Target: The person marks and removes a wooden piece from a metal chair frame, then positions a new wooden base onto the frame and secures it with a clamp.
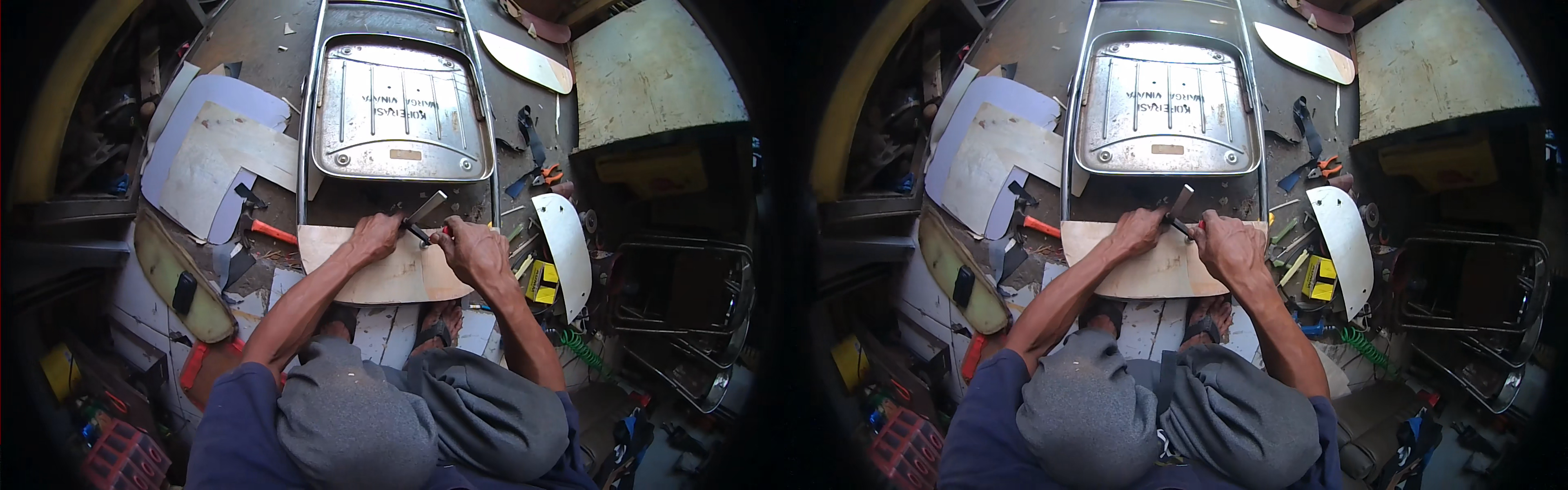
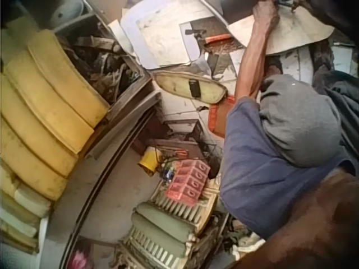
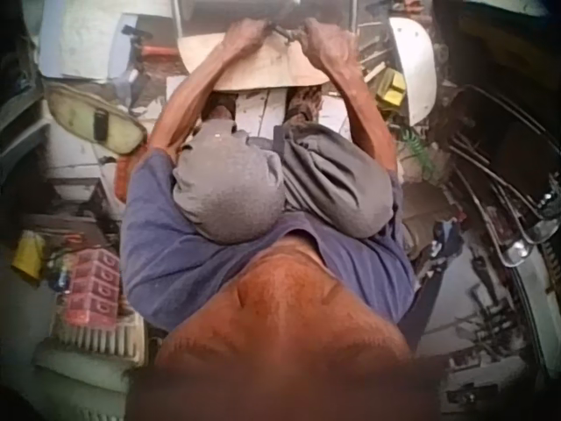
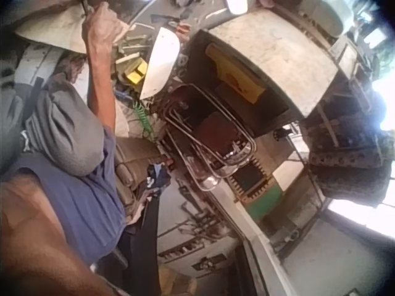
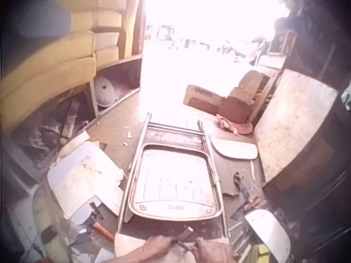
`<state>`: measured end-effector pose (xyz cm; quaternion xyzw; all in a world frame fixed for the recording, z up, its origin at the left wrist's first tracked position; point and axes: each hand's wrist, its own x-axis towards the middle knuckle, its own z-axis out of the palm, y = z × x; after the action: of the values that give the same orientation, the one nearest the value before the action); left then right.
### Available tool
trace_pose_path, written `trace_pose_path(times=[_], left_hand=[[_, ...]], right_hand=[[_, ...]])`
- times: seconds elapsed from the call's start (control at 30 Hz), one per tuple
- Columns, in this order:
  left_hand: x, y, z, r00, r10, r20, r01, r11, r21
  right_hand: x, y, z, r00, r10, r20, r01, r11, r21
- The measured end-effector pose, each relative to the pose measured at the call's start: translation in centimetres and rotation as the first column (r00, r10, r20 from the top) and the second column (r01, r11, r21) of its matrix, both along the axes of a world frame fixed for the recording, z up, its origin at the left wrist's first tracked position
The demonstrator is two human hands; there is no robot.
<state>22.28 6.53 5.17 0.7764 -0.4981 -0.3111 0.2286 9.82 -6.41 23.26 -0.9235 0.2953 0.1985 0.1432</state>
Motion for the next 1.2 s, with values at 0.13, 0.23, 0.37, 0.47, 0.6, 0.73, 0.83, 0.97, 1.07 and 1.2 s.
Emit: trace_pose_path(times=[0.13, 0.23, 0.37, 0.47, 0.6, 0.73, 0.83, 0.97, 1.07, 1.2], left_hand=[[3.3, 1.1, 4.1, 0.963, -0.162, 0.216, 0.073, 0.927, 0.368], [4.4, 3.2, 4.1, 0.957, -0.171, 0.233, 0.072, 0.921, 0.382], [4.1, 3.9, 2.5, 0.957, -0.14, 0.256, 0.066, 0.958, 0.279], [4.1, 3.8, 2.7, 0.966, -0.132, 0.222, 0.066, 0.958, 0.281], [4.2, 3.3, 2.9, 0.962, -0.162, 0.219, 0.085, 0.942, 0.325], [4.2, 3.2, 1.8, 0.949, -0.204, 0.241, 0.117, 0.937, 0.33], [4.2, 3.3, 1.3, 0.946, -0.224, 0.236, 0.14, 0.935, 0.327], [4.2, 3.3, 1.2, 0.949, -0.206, 0.239, 0.123, 0.939, 0.32], [4.1, 3.0, 1.6, 0.949, -0.22, 0.227, 0.125, 0.921, 0.37], [4.1, 2.6, 1.7, 0.956, -0.208, 0.206, 0.111, 0.909, 0.402]], right_hand=[[-0.3, -0.4, 0.1, 1.0, 0.001, -0.001, -0.001, 0.999, 0.039], [-0.7, -0.4, -0.6, 0.994, 0.017, 0.105, -0.022, 0.999, 0.049], [-0.9, -0.6, -1.5, 0.991, 0.054, 0.12, -0.06, 0.997, 0.053], [-0.8, -0.4, -1.0, 0.99, 0.051, 0.134, -0.059, 0.997, 0.055], [-0.5, -0.3, -0.5, 0.989, 0.034, 0.146, -0.041, 0.998, 0.046], [-0.6, -0.6, -0.8, 0.981, 0.072, 0.18, -0.083, 0.995, 0.059], [-0.8, -0.7, -1.2, 0.982, 0.086, 0.167, -0.093, 0.995, 0.035], [-0.6, -0.8, -1.1, 0.981, 0.103, 0.164, -0.111, 0.993, 0.043], [-0.2, -0.4, -1.2, 0.959, 0.227, 0.172, -0.213, 0.972, -0.096], [1.6, 0.0, -2.4, 0.928, 0.367, 0.065, -0.343, 0.91, -0.234]])
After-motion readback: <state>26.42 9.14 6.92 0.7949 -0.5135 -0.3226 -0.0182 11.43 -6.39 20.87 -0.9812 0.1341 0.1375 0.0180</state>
